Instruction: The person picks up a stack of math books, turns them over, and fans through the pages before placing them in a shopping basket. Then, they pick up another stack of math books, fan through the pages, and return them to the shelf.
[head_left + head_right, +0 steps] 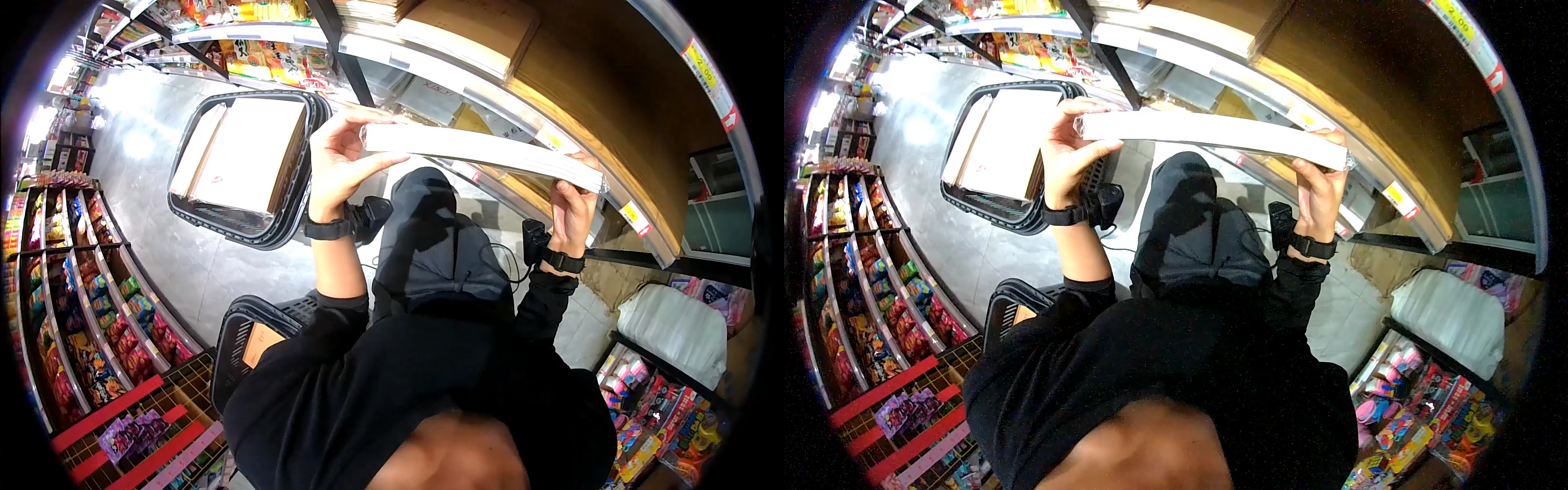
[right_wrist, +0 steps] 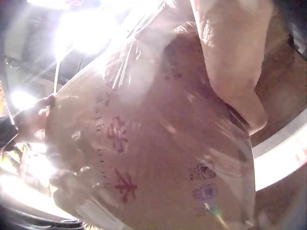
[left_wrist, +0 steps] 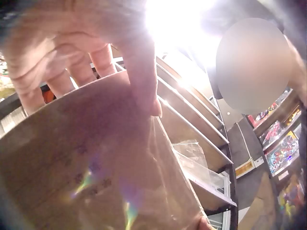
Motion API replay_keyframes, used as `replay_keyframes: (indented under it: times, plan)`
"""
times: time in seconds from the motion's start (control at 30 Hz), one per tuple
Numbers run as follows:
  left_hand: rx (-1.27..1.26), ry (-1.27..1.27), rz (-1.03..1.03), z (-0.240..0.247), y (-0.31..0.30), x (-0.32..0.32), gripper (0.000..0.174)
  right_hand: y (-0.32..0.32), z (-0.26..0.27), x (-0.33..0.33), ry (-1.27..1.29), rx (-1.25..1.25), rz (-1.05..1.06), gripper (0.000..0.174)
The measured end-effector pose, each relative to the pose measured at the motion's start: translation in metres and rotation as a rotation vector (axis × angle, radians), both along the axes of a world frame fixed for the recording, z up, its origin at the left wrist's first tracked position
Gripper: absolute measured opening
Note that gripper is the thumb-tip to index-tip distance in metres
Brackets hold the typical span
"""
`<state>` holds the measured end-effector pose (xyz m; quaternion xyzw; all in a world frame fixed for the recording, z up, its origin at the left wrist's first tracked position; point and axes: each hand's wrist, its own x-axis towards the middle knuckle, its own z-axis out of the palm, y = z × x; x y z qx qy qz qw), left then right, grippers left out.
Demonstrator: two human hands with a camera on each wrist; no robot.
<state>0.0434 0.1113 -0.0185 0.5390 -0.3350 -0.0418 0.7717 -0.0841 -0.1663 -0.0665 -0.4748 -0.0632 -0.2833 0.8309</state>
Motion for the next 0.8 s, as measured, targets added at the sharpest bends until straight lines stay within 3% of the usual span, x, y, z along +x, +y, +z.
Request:
replay_keyframes:
  times: [0.23, 0.4, 0.7, 0.8]
  plan:
    - [0.404, -0.509, -0.023, 0.036, 0.015, 0.005, 0.030, 0.000, 0.002, 0.000, 0.022, 0.039, 0.073, 0.034]
    - [0.525, -0.762, 0.042, 0.051, 0.021, 0.001, 0.026, 0.002, 0.011, -0.001, 0.057, 0.041, 0.086, 0.031]
    - [0.491, -0.742, 0.098, 0.043, 0.019, 0.010, 0.019, 0.006, 0.008, 0.003, 0.087, 0.061, 0.047, 0.030]
    - [0.496, -0.770, 0.092, 0.035, 0.019, 0.017, 0.026, 0.008, 0.008, 0.002, 0.111, 0.077, 0.011, 0.031]
